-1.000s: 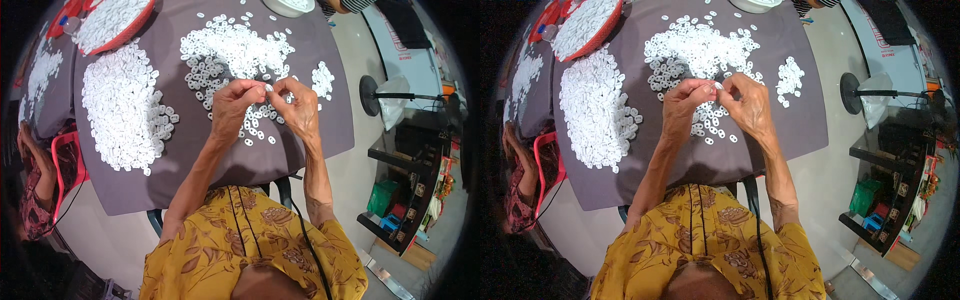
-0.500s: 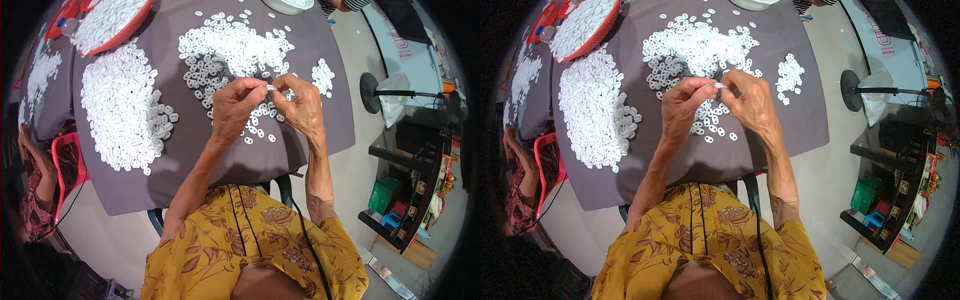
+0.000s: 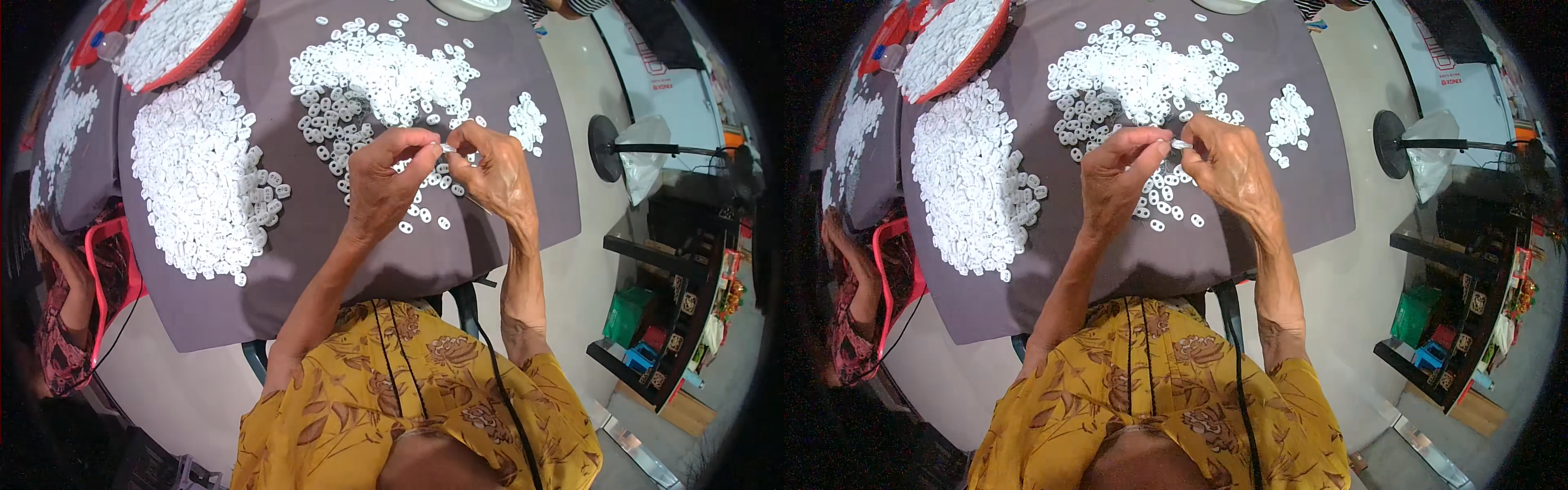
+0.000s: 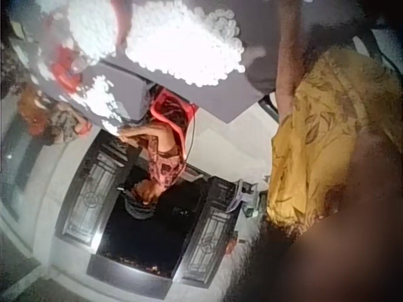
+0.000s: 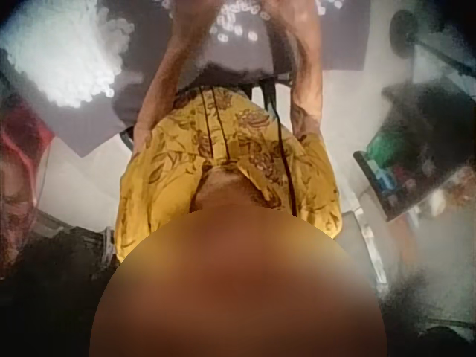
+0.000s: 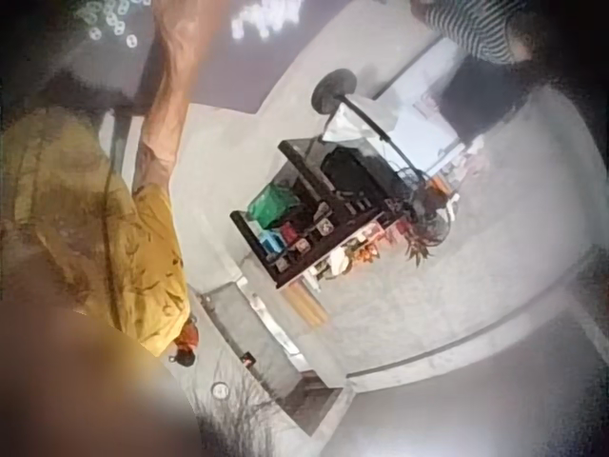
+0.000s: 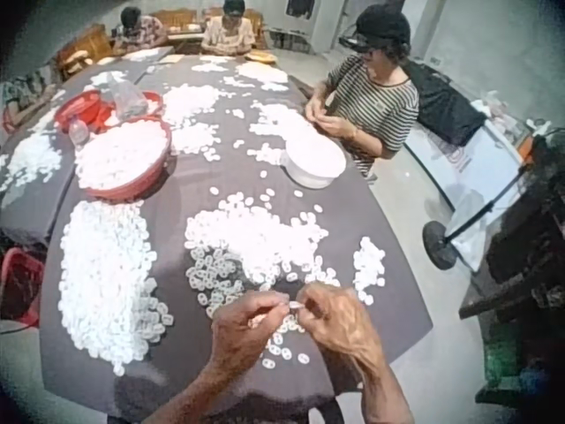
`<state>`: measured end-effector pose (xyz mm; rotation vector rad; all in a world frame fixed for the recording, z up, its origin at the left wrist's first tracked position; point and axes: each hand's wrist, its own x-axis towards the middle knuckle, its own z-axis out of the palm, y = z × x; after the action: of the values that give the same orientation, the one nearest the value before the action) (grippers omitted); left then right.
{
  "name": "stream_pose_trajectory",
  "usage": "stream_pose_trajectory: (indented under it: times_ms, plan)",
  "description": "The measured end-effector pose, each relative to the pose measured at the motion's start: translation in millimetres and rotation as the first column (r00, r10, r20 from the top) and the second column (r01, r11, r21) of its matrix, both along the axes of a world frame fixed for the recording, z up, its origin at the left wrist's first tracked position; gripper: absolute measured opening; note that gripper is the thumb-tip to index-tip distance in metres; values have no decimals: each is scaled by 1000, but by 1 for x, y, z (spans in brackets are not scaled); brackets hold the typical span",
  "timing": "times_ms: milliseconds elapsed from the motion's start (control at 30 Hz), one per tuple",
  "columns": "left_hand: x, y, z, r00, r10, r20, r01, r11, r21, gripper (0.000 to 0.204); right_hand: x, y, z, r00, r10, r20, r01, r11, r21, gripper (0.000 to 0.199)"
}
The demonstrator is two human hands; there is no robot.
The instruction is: The person sorts through small white plastic buttons or components on a table by hand.
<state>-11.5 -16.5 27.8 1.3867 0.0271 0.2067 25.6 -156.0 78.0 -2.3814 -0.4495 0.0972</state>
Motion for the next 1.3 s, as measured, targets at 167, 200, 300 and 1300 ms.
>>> stream_pose_trajectory:
  times_ms: [167, 200, 300, 1300]
  plan:
    - [0, -4, -5, 998, 19, 53, -23, 998, 60, 7, 1, 1, 2, 999, -5, -41, 6, 1000, 19, 9]
    - [0, -4, -5, 998, 18, 54, -22, 998, 59, 7, 2, -1, 0, 999, -6, -40, 7, 1000, 18, 9]
    - [1, -3, -4, 992, -35, -118, 25, 996, -86, 7, 1, -5, -12, 986, -45, -162, 84, 966, 244, 9]
    - [7, -2, 5, 951, -190, -245, 22, 829, -559, 17, 2, 6, -19, 876, 49, -480, 380, 544, 748, 21]
